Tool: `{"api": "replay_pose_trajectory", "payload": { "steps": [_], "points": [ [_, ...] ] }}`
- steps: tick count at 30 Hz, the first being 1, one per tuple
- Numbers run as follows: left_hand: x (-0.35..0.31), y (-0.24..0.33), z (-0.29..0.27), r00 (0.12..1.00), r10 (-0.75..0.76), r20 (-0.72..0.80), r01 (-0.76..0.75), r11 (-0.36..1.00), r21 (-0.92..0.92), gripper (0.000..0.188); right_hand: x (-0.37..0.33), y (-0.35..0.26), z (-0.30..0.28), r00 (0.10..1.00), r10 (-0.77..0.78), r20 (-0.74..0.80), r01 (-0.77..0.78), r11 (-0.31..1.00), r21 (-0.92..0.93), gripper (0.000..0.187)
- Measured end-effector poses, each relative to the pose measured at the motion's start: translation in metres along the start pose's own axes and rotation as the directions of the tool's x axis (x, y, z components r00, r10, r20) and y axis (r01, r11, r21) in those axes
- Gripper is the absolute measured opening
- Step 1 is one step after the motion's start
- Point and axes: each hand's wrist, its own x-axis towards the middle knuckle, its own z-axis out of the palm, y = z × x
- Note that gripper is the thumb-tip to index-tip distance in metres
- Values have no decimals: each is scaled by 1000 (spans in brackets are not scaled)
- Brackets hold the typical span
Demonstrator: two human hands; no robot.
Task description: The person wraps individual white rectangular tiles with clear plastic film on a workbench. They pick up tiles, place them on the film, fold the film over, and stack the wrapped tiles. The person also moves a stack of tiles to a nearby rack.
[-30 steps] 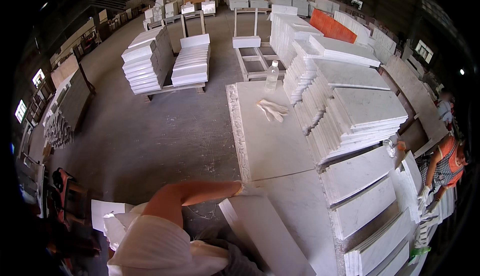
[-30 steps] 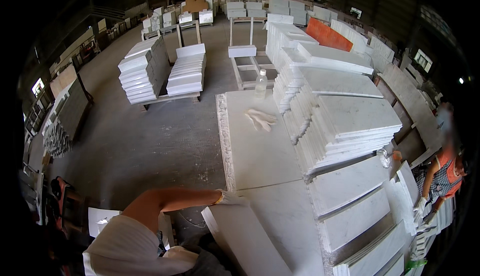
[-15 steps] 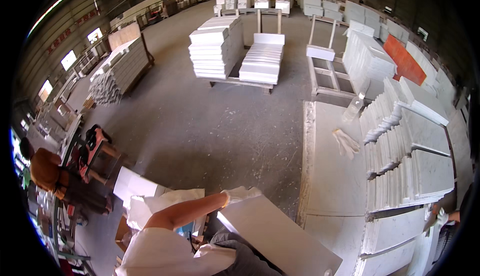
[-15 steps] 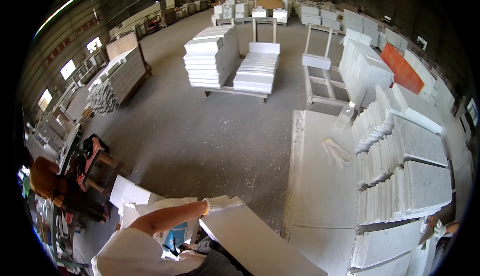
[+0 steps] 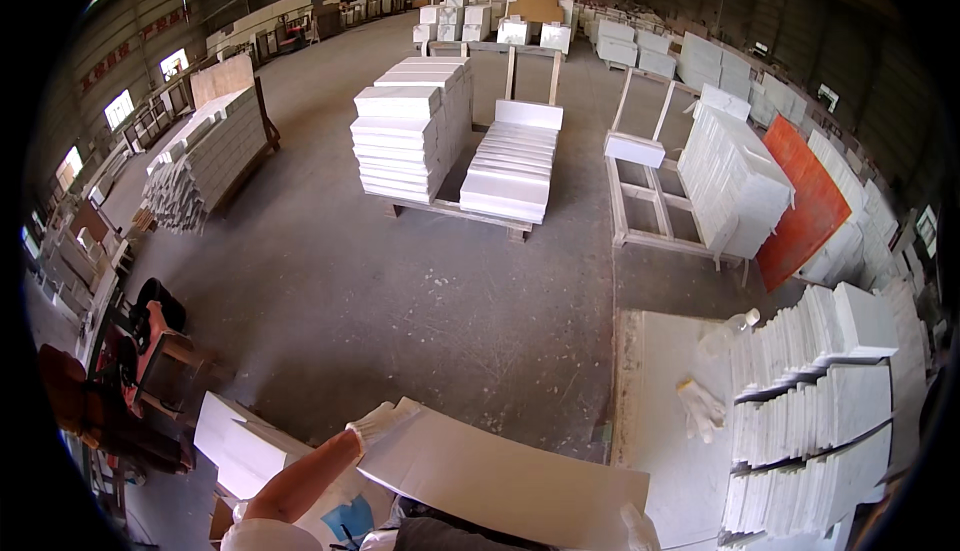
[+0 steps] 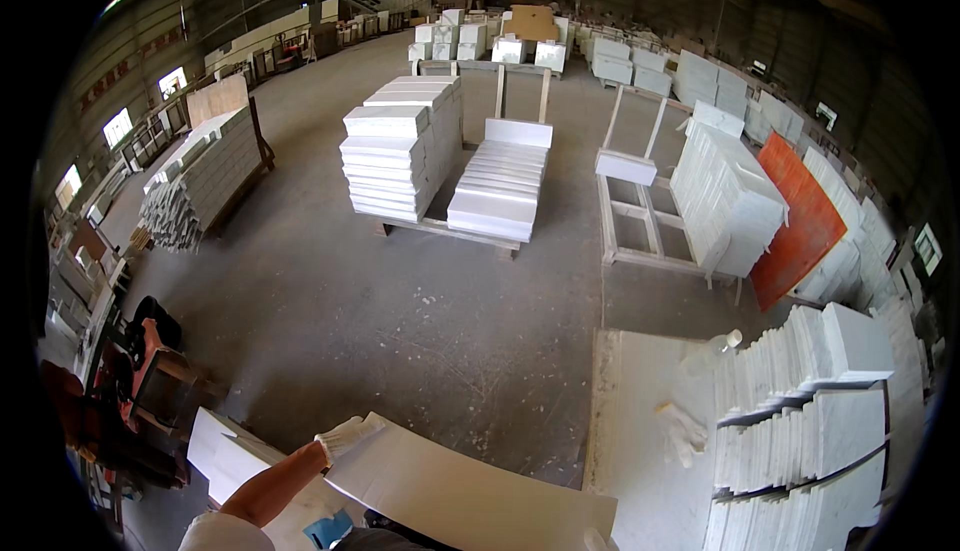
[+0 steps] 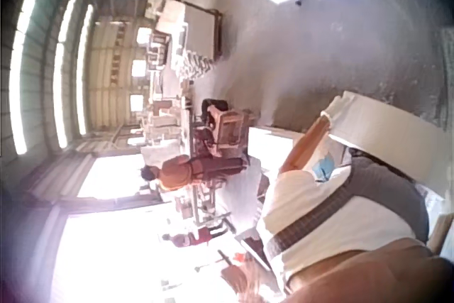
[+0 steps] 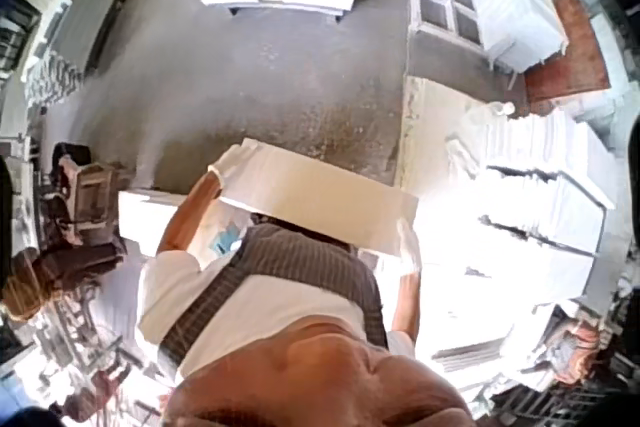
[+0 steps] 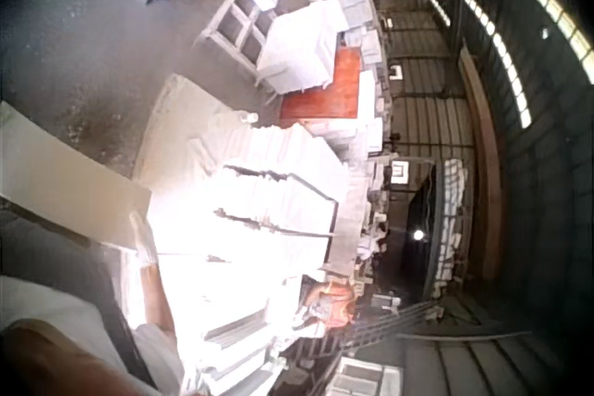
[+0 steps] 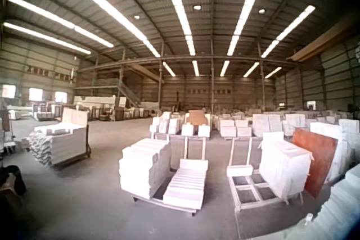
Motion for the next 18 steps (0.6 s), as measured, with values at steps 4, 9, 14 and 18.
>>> {"api": "replay_pose_trajectory", "payload": {
  "steps": [4,9,14,18],
  "points": [
    [33,26,-15,988,-152,12,152,974,-166,54,49,-82,39,998,49,33,-43,984,-170,61],
    [120,26,-37,967,-253,-18,220,874,-433,63,162,-146,69,985,-4,170,26,992,-123,48],
    [211,105,-77,964,-258,-59,202,862,-466,61,276,-244,111,965,-47,257,76,991,-106,50],
    [264,156,-109,965,-258,-38,187,783,-593,62,336,-353,161,930,-97,355,125,991,-57,48]
  ]
}}
